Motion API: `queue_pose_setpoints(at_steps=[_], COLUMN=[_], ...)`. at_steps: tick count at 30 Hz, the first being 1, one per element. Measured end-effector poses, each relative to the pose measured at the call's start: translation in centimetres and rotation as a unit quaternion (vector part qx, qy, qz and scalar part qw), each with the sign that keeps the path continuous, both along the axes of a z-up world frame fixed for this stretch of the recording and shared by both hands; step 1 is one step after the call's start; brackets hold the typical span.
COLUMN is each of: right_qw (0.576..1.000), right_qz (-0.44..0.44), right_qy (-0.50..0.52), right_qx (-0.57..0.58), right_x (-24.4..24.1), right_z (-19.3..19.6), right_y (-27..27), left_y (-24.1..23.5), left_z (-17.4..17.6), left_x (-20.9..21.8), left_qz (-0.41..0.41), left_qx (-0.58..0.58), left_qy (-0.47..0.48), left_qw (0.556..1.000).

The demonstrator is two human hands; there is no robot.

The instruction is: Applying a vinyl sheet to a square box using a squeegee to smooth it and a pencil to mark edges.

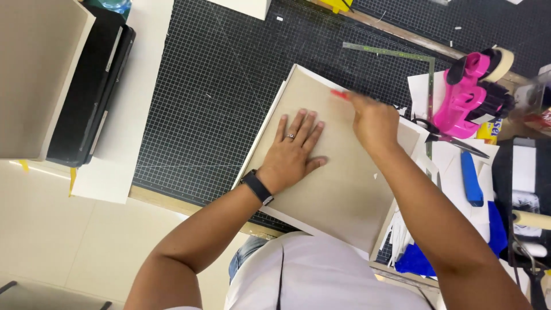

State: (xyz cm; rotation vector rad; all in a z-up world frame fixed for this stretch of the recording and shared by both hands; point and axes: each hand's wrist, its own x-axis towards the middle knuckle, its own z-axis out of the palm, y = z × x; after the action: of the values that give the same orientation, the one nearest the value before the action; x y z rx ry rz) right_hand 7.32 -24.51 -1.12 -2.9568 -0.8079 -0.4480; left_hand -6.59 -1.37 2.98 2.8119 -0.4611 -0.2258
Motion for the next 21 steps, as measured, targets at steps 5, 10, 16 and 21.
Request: queue_pose_setpoints(at_steps=[5, 10, 16, 21], right_qw=[0.998, 1.0, 0.995, 0.998], right_qz=[0.02, 0.027, 0.047, 0.035], right_qy=[-0.051, -0.006, -0.083, -0.054], right_qx=[0.014, -0.011, -0.012, 0.027], right_x=[-0.3, -1.2, -0.4, 2.4], right_z=[-1.3, 3.0, -1.3, 0.4], right_y=[4.0, 5.5, 5.5, 5.9], left_y=[0.1, 0.1, -0.6, -0.4], left_z=[-0.1, -0.3, -1.2, -1.7], left_x=[0.1, 0.0, -0.1, 0.1], left_qz=[0.002, 0.006, 0.012, 0.02], left_qx=[-0.002, 0.001, -0.029, -0.031], left_qy=[0.0, -0.001, -0.023, -0.046], left_qw=[1.0, 1.0, 0.999, 0.998])
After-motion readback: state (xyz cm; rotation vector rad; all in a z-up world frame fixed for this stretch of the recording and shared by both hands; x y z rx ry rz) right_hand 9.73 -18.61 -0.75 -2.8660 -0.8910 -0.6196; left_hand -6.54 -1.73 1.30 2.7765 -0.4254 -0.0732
